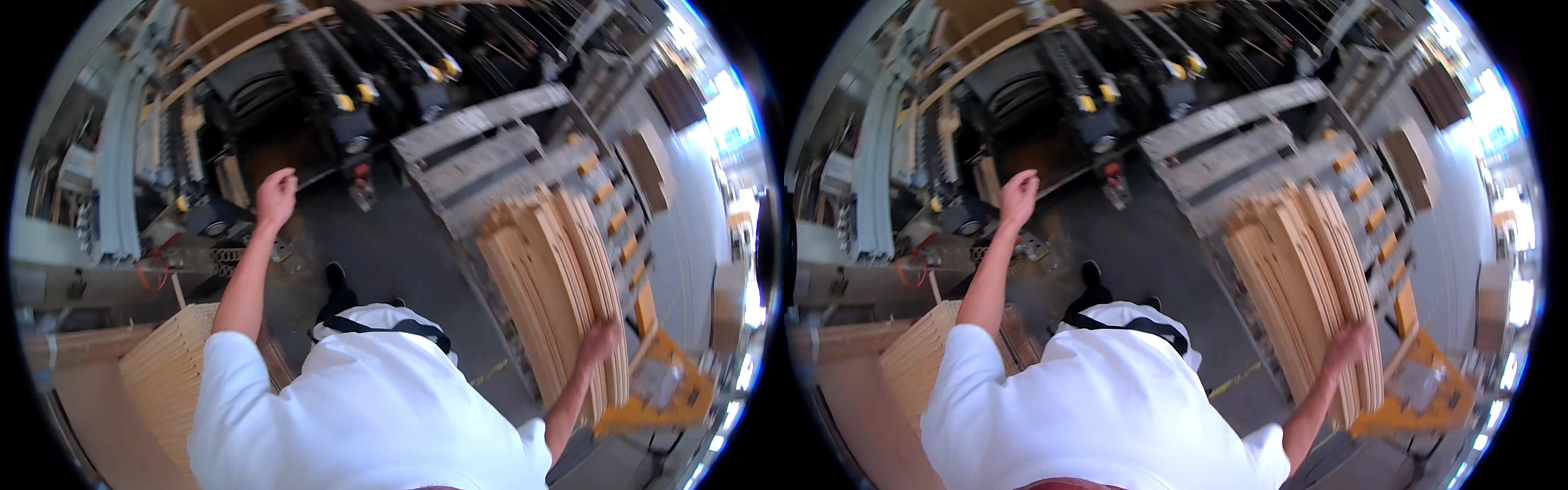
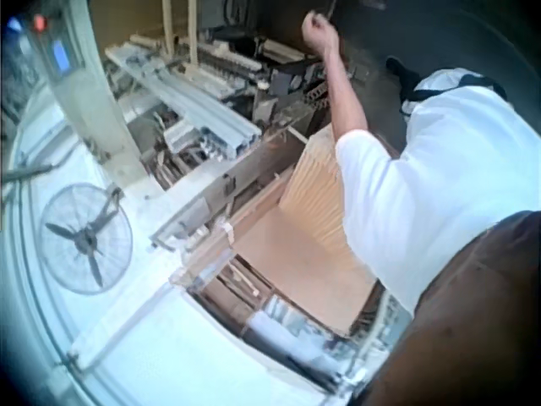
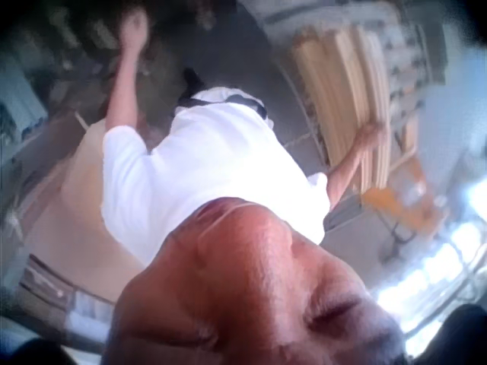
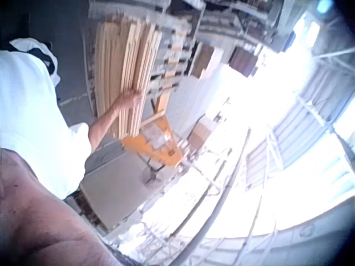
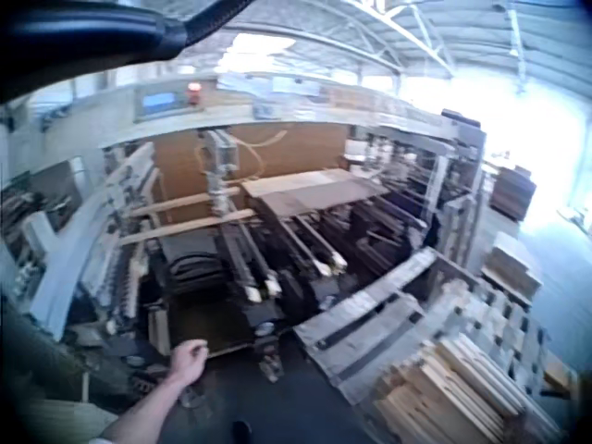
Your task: The person repeatedly picks up thin wooden planks from a machine conveyor and stacks them onto a growing pile on the floor. The person also moves a stack of planks onto a yellow pallet and then returns to the machine to continue stacking.
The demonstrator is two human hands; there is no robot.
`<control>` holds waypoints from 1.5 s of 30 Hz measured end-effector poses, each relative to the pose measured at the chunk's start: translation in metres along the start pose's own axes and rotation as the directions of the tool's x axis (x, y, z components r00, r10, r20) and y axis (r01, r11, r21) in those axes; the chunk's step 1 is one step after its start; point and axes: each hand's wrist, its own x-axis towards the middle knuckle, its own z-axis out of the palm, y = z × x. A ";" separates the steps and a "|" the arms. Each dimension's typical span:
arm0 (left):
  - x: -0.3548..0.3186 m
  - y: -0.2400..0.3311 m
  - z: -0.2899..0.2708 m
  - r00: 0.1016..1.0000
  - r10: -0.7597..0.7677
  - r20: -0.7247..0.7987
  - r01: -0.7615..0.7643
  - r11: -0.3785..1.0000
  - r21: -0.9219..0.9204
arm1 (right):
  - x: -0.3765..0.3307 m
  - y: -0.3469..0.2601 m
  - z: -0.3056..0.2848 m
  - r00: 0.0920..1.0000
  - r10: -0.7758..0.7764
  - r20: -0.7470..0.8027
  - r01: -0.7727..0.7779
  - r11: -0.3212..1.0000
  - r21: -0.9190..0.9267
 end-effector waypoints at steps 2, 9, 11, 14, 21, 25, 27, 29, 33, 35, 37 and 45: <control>0.044 -0.021 0.002 0.999 -0.008 -0.039 0.007 1.000 -0.023 | 0.007 0.001 0.000 0.997 0.017 0.077 -0.018 1.000 0.013; 0.248 -0.107 -0.033 0.985 0.098 -0.143 -0.047 0.946 0.322 | 0.038 -0.034 -0.039 0.965 0.047 0.258 -0.011 0.990 -0.139; 0.300 -0.114 -0.044 0.961 0.144 -0.234 -0.041 0.918 0.395 | 0.042 -0.044 -0.046 0.980 -0.004 0.199 0.038 0.985 -0.169; 0.379 -0.112 -0.059 0.979 0.108 -0.171 0.002 0.841 0.541 | 0.056 -0.062 -0.071 0.984 0.001 0.176 0.045 0.964 -0.262; 0.468 -0.134 -0.079 0.997 0.030 -0.075 0.035 0.676 0.736 | 0.165 -0.312 -0.176 0.958 -0.251 0.137 0.212 0.945 0.247; 0.446 -0.128 -0.078 0.992 0.130 -0.008 -0.086 0.705 0.704 | 0.205 -0.443 -0.166 0.871 -0.486 0.067 0.408 0.794 0.450; 0.404 -0.114 -0.075 0.990 0.126 0.055 -0.137 0.864 0.484 | 0.223 -0.511 -0.150 0.814 -0.581 -0.013 0.474 0.652 0.592; 0.347 -0.084 -0.067 0.991 0.059 0.121 -0.103 0.910 0.402 | 0.239 -0.575 -0.130 0.729 -0.679 -0.082 0.550 0.512 0.660; 0.235 -0.037 -0.051 0.971 0.053 0.235 -0.118 0.955 0.273 | 0.263 -0.708 -0.089 0.594 -0.797 -0.110 0.557 0.308 0.771; 0.187 -0.022 -0.047 0.955 0.035 0.296 -0.084 0.984 0.155 | 0.267 -0.775 -0.083 0.480 -0.856 -0.195 0.598 0.157 0.786; 0.150 -0.009 -0.052 0.936 -0.036 0.349 -0.017 0.989 0.149 | 0.261 -0.844 -0.082 0.370 -0.884 -0.287 0.660 0.033 0.750; 0.073 0.036 -0.098 0.895 -0.353 0.271 0.294 0.927 0.234 | 0.227 -1.048 -0.072 0.161 -0.885 -0.437 0.819 -0.127 0.560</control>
